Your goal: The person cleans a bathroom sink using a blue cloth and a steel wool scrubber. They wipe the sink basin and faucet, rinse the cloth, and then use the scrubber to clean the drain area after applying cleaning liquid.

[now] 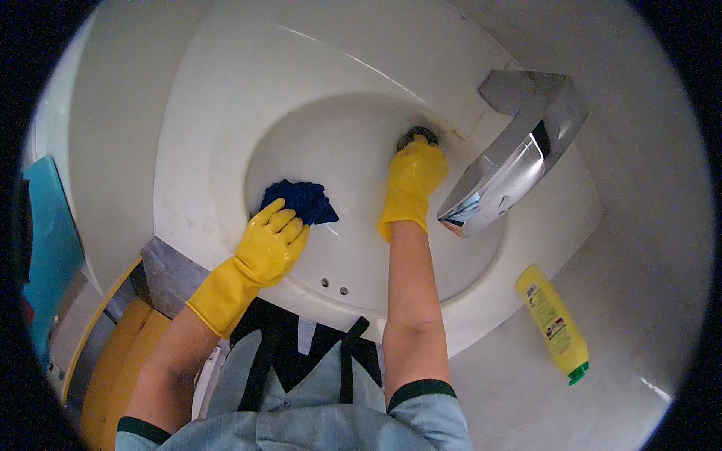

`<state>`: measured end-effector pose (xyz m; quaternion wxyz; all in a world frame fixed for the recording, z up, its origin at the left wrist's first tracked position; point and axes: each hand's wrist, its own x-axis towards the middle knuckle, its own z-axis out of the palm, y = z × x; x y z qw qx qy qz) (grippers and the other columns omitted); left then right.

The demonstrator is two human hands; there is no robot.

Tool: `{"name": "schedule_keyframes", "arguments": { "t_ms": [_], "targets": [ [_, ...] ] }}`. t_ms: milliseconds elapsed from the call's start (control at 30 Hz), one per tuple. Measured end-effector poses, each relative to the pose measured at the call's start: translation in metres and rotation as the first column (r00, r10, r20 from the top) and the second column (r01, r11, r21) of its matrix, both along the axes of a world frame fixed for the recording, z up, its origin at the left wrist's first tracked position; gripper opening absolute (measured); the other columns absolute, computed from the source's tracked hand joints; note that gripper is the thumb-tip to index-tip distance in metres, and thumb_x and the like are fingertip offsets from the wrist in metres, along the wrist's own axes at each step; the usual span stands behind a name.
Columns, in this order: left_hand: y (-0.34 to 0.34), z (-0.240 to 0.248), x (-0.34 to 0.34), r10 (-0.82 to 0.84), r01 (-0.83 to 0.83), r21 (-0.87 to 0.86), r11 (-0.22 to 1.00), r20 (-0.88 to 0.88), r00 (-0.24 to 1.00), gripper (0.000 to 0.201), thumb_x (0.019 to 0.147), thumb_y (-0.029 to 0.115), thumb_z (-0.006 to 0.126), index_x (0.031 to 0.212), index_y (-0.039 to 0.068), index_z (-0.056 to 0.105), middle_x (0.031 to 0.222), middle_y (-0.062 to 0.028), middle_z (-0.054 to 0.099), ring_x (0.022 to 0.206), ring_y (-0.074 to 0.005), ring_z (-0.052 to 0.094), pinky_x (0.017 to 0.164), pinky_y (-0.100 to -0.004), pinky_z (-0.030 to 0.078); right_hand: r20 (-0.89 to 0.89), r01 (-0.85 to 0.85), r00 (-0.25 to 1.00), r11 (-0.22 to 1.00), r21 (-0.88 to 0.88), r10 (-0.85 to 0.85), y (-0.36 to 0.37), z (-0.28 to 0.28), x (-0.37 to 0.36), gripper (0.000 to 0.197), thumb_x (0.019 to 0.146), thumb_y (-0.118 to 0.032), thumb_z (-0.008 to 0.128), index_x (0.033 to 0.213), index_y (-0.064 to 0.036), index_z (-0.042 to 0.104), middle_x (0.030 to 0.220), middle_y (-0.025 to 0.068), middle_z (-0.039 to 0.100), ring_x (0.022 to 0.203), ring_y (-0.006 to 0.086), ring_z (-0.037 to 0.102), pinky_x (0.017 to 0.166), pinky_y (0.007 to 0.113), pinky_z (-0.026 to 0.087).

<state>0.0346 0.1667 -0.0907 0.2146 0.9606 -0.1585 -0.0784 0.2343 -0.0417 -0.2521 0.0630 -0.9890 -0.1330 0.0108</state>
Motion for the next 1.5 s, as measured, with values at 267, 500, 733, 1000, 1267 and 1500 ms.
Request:
{"name": "schedule_keyframes", "arguments": {
  "t_ms": [267, 500, 733, 1000, 1267, 1500],
  "targets": [
    [-0.004, -0.004, 0.003, 0.008, -0.008, -0.014, 1.000, 0.030, 1.000, 0.034, 0.076, 0.016, 0.068, 0.105, -0.001, 0.076, 0.106, -0.0168, 0.070, 0.105, -0.0358, 0.065, 0.106, -0.0576, 0.050, -0.129, -0.182, 0.977, 0.979, -0.096, 0.169, 0.000, -0.026, 0.001, 0.013, 0.087, -0.018, 0.067, 0.089, -0.0089, 0.077, 0.093, 0.0145, 0.077, 0.085, 0.0366, 0.074, 0.073, 0.050, 0.056],
    [0.001, -0.003, 0.003, -0.002, 0.002, -0.015, 1.000, 0.005, 1.000, 0.036, 0.077, 0.018, 0.067, 0.106, -0.002, 0.075, 0.108, -0.0186, 0.070, 0.109, -0.0373, 0.065, 0.112, -0.0563, 0.047, -0.511, -0.204, 0.849, 0.976, -0.079, 0.136, 0.006, 0.040, -0.041, 0.032, 0.089, -0.024, 0.068, 0.117, -0.0095, 0.075, 0.106, 0.0178, 0.078, 0.098, 0.0375, 0.074, 0.082, 0.053, 0.056],
    [-0.002, -0.002, 0.002, 0.000, 0.000, 0.006, 1.000, 0.030, 1.000, 0.034, 0.077, 0.016, 0.067, 0.105, -0.001, 0.076, 0.107, -0.0161, 0.071, 0.107, -0.0353, 0.066, 0.109, -0.0564, 0.049, -0.269, 0.094, 0.958, 0.995, -0.020, -0.096, 0.011, 0.011, 0.003, 0.043, 0.087, -0.020, 0.069, 0.126, -0.0023, 0.069, 0.103, 0.0224, 0.076, 0.097, 0.0413, 0.072, 0.086, 0.052, 0.056],
    [0.000, -0.006, -0.004, 0.010, -0.010, -0.009, 1.000, 0.007, 1.000, 0.036, 0.076, 0.017, 0.067, 0.106, -0.001, 0.075, 0.107, -0.0181, 0.071, 0.109, -0.0366, 0.065, 0.111, -0.0559, 0.048, -0.512, -0.080, 0.859, 0.992, -0.099, 0.018, 0.012, 0.032, -0.039, 0.027, 0.091, -0.019, 0.065, 0.114, -0.0070, 0.072, 0.105, 0.0188, 0.078, 0.098, 0.0375, 0.074, 0.084, 0.050, 0.057],
    [-0.001, 0.000, 0.008, -0.008, 0.009, -0.024, 1.000, 0.033, 0.999, 0.031, 0.076, 0.014, 0.069, 0.102, 0.000, 0.076, 0.104, -0.0160, 0.071, 0.104, -0.0358, 0.066, 0.104, -0.0569, 0.052, -0.219, 0.025, 0.975, 0.999, -0.035, -0.032, 0.012, 0.001, -0.006, 0.026, 0.091, -0.020, 0.065, 0.112, -0.0069, 0.074, 0.102, 0.0192, 0.077, 0.094, 0.0408, 0.074, 0.080, 0.054, 0.056],
    [0.001, -0.008, 0.001, -0.004, 0.005, -0.011, 1.000, 0.044, 0.999, 0.032, 0.076, 0.016, 0.067, 0.103, 0.000, 0.076, 0.104, -0.0168, 0.071, 0.105, -0.0359, 0.066, 0.107, -0.0570, 0.050, -0.481, -0.202, 0.868, 0.972, -0.122, 0.120, -0.013, 0.016, -0.028, 0.035, 0.095, -0.017, 0.059, 0.125, -0.0019, 0.069, 0.104, 0.0222, 0.076, 0.094, 0.0434, 0.073, 0.083, 0.054, 0.057]
  ]
}}
